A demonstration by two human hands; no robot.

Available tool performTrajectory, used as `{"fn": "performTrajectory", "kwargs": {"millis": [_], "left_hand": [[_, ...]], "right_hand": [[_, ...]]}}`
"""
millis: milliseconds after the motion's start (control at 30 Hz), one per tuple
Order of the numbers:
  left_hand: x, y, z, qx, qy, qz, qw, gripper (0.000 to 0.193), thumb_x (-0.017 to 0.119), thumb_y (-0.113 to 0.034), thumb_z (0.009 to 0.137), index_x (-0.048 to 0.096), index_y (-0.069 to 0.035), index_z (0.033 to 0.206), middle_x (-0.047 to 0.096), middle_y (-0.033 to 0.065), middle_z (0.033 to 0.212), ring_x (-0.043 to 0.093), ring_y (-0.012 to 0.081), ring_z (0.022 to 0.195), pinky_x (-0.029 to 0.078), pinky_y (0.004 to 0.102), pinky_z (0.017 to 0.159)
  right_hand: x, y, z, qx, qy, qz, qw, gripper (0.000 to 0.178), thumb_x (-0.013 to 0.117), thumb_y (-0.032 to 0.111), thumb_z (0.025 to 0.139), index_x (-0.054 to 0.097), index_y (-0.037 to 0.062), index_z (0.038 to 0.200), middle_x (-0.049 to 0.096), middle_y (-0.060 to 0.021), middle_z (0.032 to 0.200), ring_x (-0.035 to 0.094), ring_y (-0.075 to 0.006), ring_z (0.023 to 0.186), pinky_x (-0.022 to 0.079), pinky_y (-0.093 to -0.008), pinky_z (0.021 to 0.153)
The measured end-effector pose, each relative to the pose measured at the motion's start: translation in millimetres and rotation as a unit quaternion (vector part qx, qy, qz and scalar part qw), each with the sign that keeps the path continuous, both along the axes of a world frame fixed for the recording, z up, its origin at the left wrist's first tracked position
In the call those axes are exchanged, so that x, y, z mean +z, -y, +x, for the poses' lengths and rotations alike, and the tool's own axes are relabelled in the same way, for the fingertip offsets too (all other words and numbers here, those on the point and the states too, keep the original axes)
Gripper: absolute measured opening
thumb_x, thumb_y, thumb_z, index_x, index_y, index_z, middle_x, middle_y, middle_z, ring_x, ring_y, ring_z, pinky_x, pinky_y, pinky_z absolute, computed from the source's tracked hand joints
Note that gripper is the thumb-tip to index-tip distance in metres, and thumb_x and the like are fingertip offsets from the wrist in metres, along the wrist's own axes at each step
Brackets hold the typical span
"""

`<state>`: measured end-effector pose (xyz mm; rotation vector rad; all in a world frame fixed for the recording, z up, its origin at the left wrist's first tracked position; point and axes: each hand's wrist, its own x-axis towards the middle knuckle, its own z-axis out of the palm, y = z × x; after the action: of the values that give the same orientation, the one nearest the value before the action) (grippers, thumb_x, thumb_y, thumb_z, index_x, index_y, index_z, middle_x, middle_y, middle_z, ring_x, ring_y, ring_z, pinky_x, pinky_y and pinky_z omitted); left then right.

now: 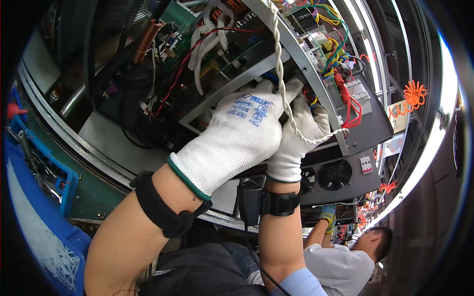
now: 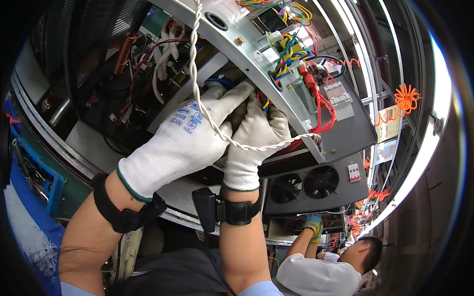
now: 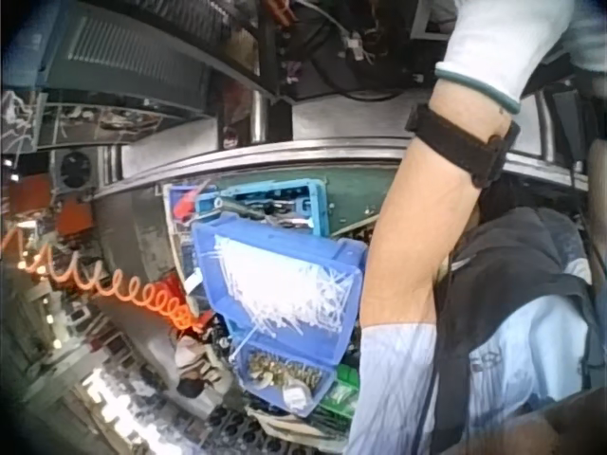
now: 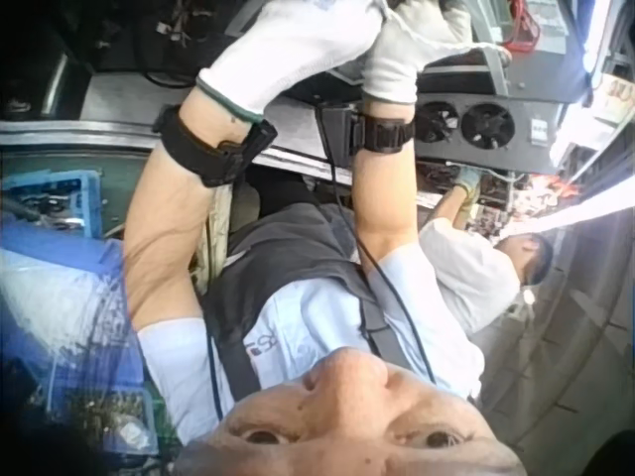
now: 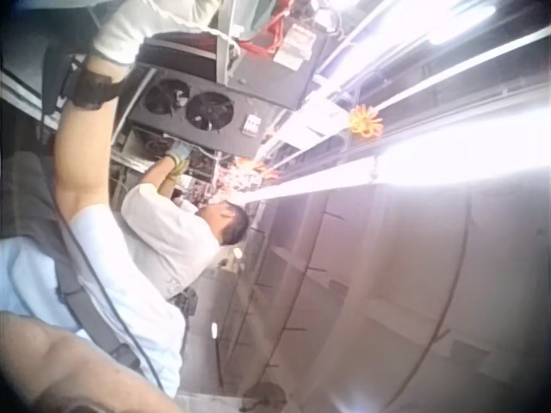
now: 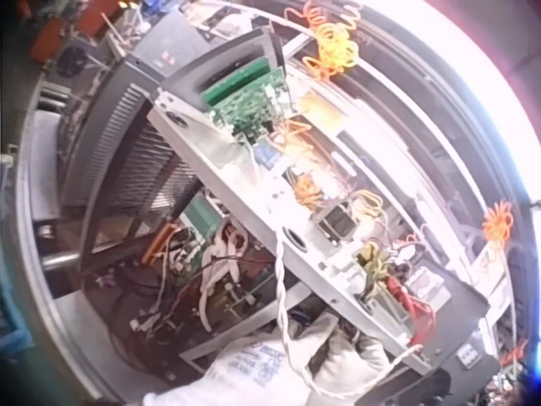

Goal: Assembling the internal components, wiring, and front panel of an industrial power inverter on an assembly line.

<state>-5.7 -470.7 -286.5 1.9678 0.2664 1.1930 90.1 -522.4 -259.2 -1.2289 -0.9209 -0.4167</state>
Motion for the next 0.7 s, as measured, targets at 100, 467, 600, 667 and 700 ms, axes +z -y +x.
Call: {"fn": "performTrajectory", "kwargs": {"millis": [100, 467, 600, 667, 700], "left_hand": [[16.8, 0.4, -6.9, 0.018, -0.027, 0.021, 0.999, 0.052, 0.048, -0.013, 0.086, 0.043, -0.014, 0.138, 0.063, 0.0195, 0.101, 0.061, 0.0374, 0.09, 0.051, 0.0441, 0.079], [-32.0, -11.9, -38.5, 0.109, -0.03, 0.002, 0.994, 0.032, 0.054, -0.012, 0.085, 0.055, -0.004, 0.116, 0.063, 0.0198, 0.105, 0.062, 0.0346, 0.089, 0.05, 0.0426, 0.079], [-24.0, -16.3, -56.4, 0.242, 0.0, -0.1, 0.965, 0.037, 0.065, -0.012, 0.08, 0.054, 0.002, 0.112, 0.054, 0.0188, 0.108, 0.054, 0.0333, 0.095, 0.045, 0.0409, 0.085], [-19.8, -27.3, -41.9, 0.286, -0.011, -0.009, 0.958, 0.047, 0.07, -0.014, 0.078, 0.05, 0.001, 0.118, 0.052, 0.0176, 0.11, 0.052, 0.0296, 0.098, 0.043, 0.04, 0.087], [-16.4, -31.6, -39.4, 0.306, -0.023, 0.032, 0.951, 0.048, 0.071, -0.016, 0.078, 0.049, 0.002, 0.117, 0.052, 0.0137, 0.106, 0.053, 0.0238, 0.095, 0.043, 0.0382, 0.084]], "right_hand": [[4.7, -4.3, 12.1, -0.045, 0.035, -0.042, 0.997, 0.013, 0.064, -0.005, 0.079, 0.068, -0.0062, 0.092, 0.069, -0.0099, 0.082, 0.062, -0.011, 0.069, 0.052, -0.0243, 0.065], [17.0, 77.1, -13.6, -0.075, -0.006, -0.236, 0.969, 0.027, 0.065, 0.005, 0.086, 0.062, -0.0042, 0.111, 0.068, -0.0113, 0.1, 0.061, -0.0126, 0.093, 0.049, -0.0282, 0.084], [35.1, 141.0, 27.0, -0.189, 0.12, -0.05, 0.973, 0.052, 0.057, 0.001, 0.088, 0.039, -0.0005, 0.137, 0.048, -0.0105, 0.133, 0.049, -0.0202, 0.117, 0.042, -0.0327, 0.097], [43.4, 140.2, 59.1, -0.194, 0.087, -0.052, 0.976, 0.061, 0.061, 0.004, 0.088, 0.033, 0.0004, 0.141, 0.038, -0.0115, 0.142, 0.04, -0.0219, 0.127, 0.03, -0.0357, 0.108], [46.4, 131.3, 65.9, -0.18, 0.097, -0.073, 0.976, 0.063, 0.063, 0.008, 0.087, 0.032, -0.0003, 0.141, 0.037, -0.0124, 0.143, 0.037, -0.0227, 0.131, 0.027, -0.0369, 0.11]]}}
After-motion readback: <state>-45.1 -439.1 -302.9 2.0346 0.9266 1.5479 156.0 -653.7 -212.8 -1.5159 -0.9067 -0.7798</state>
